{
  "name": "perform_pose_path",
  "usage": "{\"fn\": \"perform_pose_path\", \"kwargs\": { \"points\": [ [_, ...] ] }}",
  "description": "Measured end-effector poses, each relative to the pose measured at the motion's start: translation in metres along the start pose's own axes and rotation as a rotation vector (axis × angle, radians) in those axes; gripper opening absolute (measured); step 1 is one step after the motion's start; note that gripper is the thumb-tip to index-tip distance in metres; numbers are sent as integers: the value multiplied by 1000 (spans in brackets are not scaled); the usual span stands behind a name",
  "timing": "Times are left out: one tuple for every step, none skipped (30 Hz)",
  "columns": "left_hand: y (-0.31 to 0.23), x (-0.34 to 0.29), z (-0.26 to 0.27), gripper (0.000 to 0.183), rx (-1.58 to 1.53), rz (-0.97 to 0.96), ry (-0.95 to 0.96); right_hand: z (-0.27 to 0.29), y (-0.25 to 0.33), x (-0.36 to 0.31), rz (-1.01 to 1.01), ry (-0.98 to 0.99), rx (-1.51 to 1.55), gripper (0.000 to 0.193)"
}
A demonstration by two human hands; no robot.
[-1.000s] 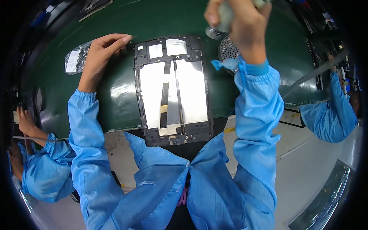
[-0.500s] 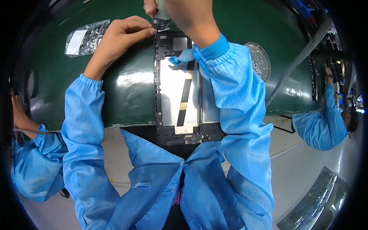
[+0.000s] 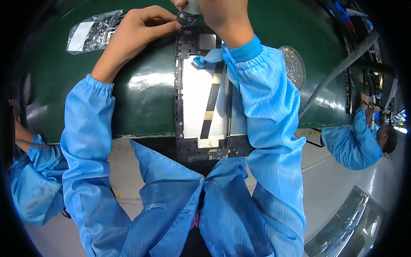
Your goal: The person fastens screws onto an electronic housing component of a tablet with an electric screwdriver.
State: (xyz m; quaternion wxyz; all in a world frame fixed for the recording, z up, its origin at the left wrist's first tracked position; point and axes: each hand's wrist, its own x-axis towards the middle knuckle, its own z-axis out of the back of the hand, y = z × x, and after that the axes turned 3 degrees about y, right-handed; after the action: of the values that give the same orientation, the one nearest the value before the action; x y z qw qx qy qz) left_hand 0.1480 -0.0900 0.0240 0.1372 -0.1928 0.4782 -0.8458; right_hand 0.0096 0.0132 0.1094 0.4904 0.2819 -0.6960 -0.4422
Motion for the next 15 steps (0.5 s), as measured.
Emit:
{"fn": "perform_pose_path", "kwargs": {
  "points": [
    [0,-1,1,23,26,-9,19,-1,-1,-1,-14,-14,-4,25],
    [-31,0,-1,19,-184,71,-8,2,-2,-2,-23,-14,-12,25],
    [-32,-1,0,19,-186,74,-14,0,-2,-2,-24,-31,-6,25],
    [-31,-1,1,18,-235,102,2,-1,-3,-2,-26,-48,0,25],
    [-30,-1,2,18,-285,128,20,-1,-3,-2,-30,-44,0,25],
    [-29,-1,3,18,-288,131,16,-2,-3,-1,-31,-47,3,24],
    [-28,-1,4,18,-287,129,23,-2,-4,-1,-31,-50,6,24],
    [-27,0,4,18,-288,127,32,-3,-5,-2,-32,-50,6,24],
    [-25,-1,4,18,-291,131,30,-3,-5,-2,-37,-48,6,24],
    [-24,-1,4,18,-299,111,21,-4,-6,-1,-34,-39,-12,24],
    [-24,-1,4,18,-308,89,14,-3,-7,-1,-29,-30,-31,25],
    [-24,-1,4,18,-312,92,12,-4,-7,-1,-34,-29,-32,25],
    [-26,-2,5,19,-280,104,16,-4,-7,-2,-29,-39,-37,25],
    [-27,-2,6,19,-248,115,19,-4,-8,-2,-23,-49,-41,25],
    [-29,-2,7,19,-252,117,17,-2,-9,-2,-27,-46,-42,25]
  ]
}}
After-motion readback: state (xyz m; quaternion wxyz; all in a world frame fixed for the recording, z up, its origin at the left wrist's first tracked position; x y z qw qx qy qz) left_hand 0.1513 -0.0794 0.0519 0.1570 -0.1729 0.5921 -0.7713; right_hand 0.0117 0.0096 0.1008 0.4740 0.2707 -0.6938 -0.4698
